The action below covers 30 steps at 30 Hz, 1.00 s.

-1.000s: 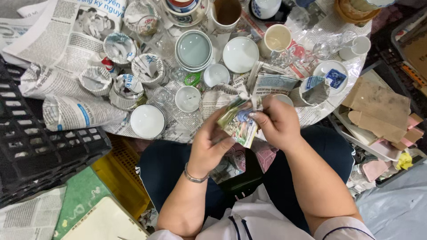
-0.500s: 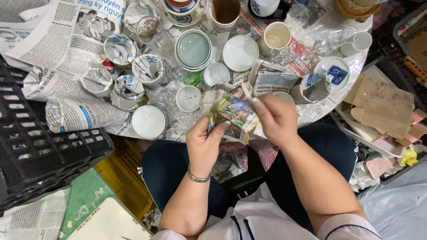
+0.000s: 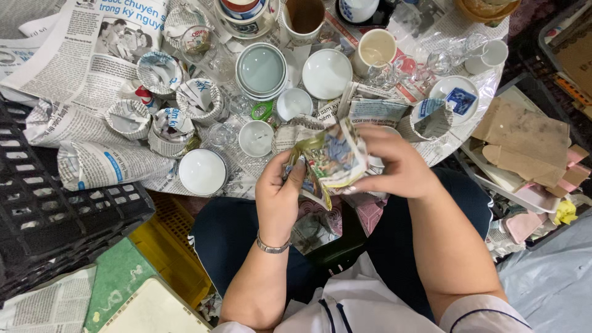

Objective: The person wraps small ceramic items, including cups and bowls, with newspaper. They fold the paper around each item and place the wrapped pieces on a nearby table.

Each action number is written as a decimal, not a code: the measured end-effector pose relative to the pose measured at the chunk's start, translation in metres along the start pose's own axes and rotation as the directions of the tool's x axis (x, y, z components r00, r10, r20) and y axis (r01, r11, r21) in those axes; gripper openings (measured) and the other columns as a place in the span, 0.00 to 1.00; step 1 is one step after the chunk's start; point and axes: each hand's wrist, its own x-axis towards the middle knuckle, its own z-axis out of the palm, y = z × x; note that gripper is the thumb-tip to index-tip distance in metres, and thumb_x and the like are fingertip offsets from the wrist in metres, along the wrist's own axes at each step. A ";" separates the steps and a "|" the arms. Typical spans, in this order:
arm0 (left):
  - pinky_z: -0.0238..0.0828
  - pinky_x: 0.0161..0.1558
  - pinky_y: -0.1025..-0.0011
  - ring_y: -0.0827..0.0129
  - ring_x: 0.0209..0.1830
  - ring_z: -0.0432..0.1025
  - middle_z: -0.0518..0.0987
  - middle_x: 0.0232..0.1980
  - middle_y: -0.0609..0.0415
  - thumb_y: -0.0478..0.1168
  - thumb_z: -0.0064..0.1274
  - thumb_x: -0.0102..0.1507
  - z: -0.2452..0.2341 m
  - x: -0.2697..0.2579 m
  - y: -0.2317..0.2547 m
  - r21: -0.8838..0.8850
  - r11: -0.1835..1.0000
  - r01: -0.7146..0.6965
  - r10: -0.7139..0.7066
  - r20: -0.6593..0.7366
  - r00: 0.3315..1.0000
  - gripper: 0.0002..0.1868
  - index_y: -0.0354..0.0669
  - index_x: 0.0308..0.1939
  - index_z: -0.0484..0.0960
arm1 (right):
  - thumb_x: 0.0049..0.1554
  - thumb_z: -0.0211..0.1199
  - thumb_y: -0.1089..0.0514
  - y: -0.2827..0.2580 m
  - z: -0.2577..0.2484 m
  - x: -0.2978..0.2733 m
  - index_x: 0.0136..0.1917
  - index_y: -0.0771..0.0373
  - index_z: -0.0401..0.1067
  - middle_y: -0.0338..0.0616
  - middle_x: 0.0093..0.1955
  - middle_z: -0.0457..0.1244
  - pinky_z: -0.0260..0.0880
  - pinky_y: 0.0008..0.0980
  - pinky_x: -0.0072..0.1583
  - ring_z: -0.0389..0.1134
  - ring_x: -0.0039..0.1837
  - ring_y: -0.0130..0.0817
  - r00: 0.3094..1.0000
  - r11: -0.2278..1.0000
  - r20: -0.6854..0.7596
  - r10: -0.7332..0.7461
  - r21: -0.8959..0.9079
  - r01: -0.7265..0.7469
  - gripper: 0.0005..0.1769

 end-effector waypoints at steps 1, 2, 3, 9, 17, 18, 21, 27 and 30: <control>0.72 0.50 0.77 0.77 0.47 0.75 0.83 0.50 0.54 0.37 0.54 0.69 0.000 0.000 -0.003 -0.032 0.999 0.023 -0.023 0.002 1.000 0.16 0.31 0.58 0.79 | 0.46 0.75 0.58 0.002 0.002 -0.001 0.54 0.69 0.75 0.48 0.61 0.68 0.64 0.42 0.69 0.67 0.66 0.40 0.999 0.999 -0.028 0.037 0.041 -0.036 0.23; 0.72 0.49 0.77 0.77 0.46 0.75 0.83 0.49 0.55 0.37 0.54 0.69 0.000 0.001 -0.005 -0.064 0.997 0.045 -0.045 0.006 0.999 0.15 0.32 0.58 0.79 | 0.49 0.76 0.59 0.005 0.006 -0.004 0.53 0.67 0.77 0.47 0.60 0.69 0.66 0.40 0.67 0.69 0.63 0.38 0.996 0.994 -0.054 0.075 0.083 -0.070 0.20; 0.72 0.48 0.77 0.77 0.45 0.75 0.83 0.49 0.55 0.36 0.54 0.70 -0.001 0.001 -0.007 -0.096 0.993 0.068 -0.067 0.010 0.998 0.15 0.32 0.58 0.79 | 0.51 0.76 0.60 0.009 0.009 -0.008 0.53 0.66 0.79 0.45 0.59 0.71 0.68 0.38 0.64 0.71 0.60 0.36 0.990 0.987 -0.078 0.114 0.126 -0.103 0.17; 0.64 0.67 0.66 0.65 0.66 0.69 0.72 0.66 0.50 0.56 0.41 0.74 -0.013 -0.003 -0.015 -0.081 0.971 -0.225 0.236 0.175 0.956 0.28 0.32 0.53 0.79 | 0.58 0.71 0.61 0.032 0.020 -0.035 0.62 0.70 0.73 0.52 0.62 0.67 0.67 0.42 0.67 0.69 0.62 0.40 0.881 0.609 -0.246 0.404 0.791 -0.059 0.21; 0.58 0.77 0.53 0.52 0.77 0.62 0.63 0.78 0.39 0.63 0.51 0.69 -0.013 -0.015 -0.036 -0.678 0.731 0.069 0.114 0.221 0.969 0.48 0.31 0.79 0.55 | 0.62 0.62 0.65 0.018 0.022 -0.012 0.63 0.69 0.68 0.46 0.49 0.69 0.71 0.28 0.45 0.69 0.44 0.29 0.796 0.719 -0.112 0.595 0.517 -0.465 0.16; 0.56 0.79 0.54 0.53 0.79 0.62 0.63 0.79 0.37 0.63 0.52 0.69 -0.013 -0.015 -0.034 -0.661 0.750 0.039 0.164 0.243 0.956 0.50 0.30 0.81 0.54 | 0.61 0.61 0.65 0.013 0.023 -0.007 0.62 0.69 0.69 0.47 0.44 0.70 0.71 0.26 0.36 0.70 0.36 0.28 0.739 0.680 -0.070 0.670 0.456 -0.574 0.16; 0.53 0.80 0.52 0.54 0.81 0.58 0.59 0.81 0.40 0.55 0.64 0.65 -0.006 -0.014 -0.021 -0.565 0.823 -0.055 0.252 0.277 0.927 0.54 0.38 0.83 0.47 | 0.62 0.61 0.64 0.003 0.027 0.005 0.59 0.71 0.72 0.42 0.45 0.70 0.73 0.22 0.36 0.71 0.38 0.23 0.727 0.704 -0.145 0.671 0.434 -0.563 0.13; 0.58 0.81 0.53 0.55 0.84 0.54 0.52 0.84 0.46 0.37 0.66 0.64 0.005 -0.011 0.001 -0.544 0.789 -0.285 0.441 0.177 0.880 0.51 0.51 0.80 0.44 | 0.62 0.64 0.66 0.010 0.025 0.004 0.56 0.71 0.76 0.43 0.48 0.70 0.74 0.25 0.46 0.70 0.46 0.23 0.723 0.802 -0.368 0.585 0.395 -0.448 0.10; 0.64 0.77 0.65 0.64 0.77 0.61 0.56 0.83 0.48 0.32 0.61 0.69 0.005 -0.011 -0.005 -0.252 0.854 -0.455 0.450 -0.080 0.889 0.45 0.47 0.82 0.47 | 0.60 0.65 0.67 0.021 0.023 -0.006 0.57 0.70 0.75 0.40 0.50 0.70 0.73 0.26 0.51 0.70 0.49 0.24 0.719 0.818 -0.443 0.536 0.482 -0.313 0.11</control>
